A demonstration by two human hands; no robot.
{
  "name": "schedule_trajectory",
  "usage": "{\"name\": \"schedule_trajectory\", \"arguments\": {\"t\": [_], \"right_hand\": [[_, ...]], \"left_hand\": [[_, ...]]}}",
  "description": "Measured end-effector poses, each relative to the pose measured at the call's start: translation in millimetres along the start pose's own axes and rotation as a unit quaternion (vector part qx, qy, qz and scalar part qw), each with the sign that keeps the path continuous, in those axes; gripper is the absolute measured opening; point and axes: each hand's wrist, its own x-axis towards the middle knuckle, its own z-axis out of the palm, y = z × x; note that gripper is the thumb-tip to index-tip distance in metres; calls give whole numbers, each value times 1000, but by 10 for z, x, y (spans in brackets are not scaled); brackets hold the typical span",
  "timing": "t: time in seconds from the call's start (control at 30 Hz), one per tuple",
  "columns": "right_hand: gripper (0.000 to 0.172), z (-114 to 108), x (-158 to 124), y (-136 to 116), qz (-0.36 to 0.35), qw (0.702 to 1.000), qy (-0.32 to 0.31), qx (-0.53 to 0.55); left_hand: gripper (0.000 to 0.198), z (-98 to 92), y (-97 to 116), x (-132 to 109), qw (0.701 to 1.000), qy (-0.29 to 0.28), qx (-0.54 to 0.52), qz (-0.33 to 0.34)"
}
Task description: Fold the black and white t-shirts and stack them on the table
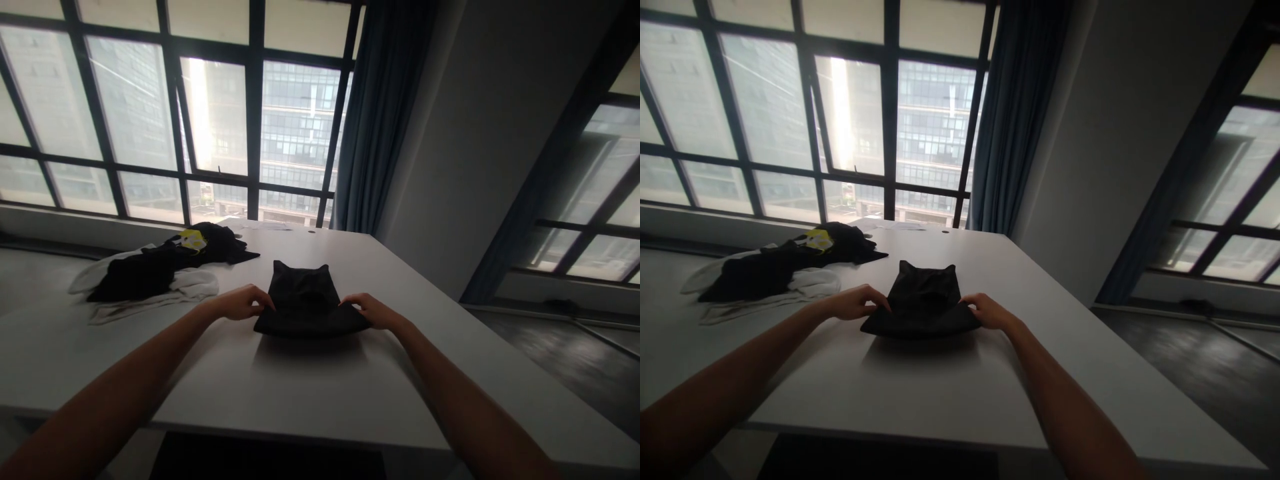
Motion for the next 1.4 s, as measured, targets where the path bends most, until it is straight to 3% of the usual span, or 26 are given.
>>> {"name": "schedule_trajectory", "arguments": {"t": [0.07,0.1,0.23,0.33,0.43,0.57,0.7,0.8,0.93,1.0,1.07,1.2,1.3,1.4], "right_hand": [[25,9,24,10,-6,999,4,52],[31,31,52,25,-5,996,35,78],[56,209,222,116,72,963,205,158],[52,318,301,168,136,953,213,164],[48,345,297,184,148,960,179,157],[54,331,256,153,105,980,154,75],[46,345,302,107,33,970,238,-16],[49,385,379,133,19,959,278,-56],[54,445,434,182,105,965,213,-112],[56,473,427,140,110,965,195,-139],[56,515,406,50,71,965,192,-164],[53,650,369,-116,3,972,118,-203],[52,726,359,-128,43,977,33,-206],[54,720,355,-93,72,978,-5,-195]], "left_hand": [[20,1,-21,27,995,0,-97,-14],[20,13,-44,53,989,16,-147,-28],[39,105,-187,192,932,178,-287,-129],[65,170,-300,231,893,253,-295,-227],[81,214,-369,207,911,212,-258,-242],[76,224,-323,190,956,192,-157,-157],[65,154,-199,205,963,246,-43,-100],[65,128,-205,209,954,276,15,-120],[61,209,-276,210,937,255,126,-204],[53,287,-239,227,929,258,184,-193],[53,386,-150,265,936,246,211,-134],[58,617,-11,367,967,129,220,-27],[58,739,-42,408,975,41,212,-49],[59,753,-130,412,976,5,205,-69]]}}
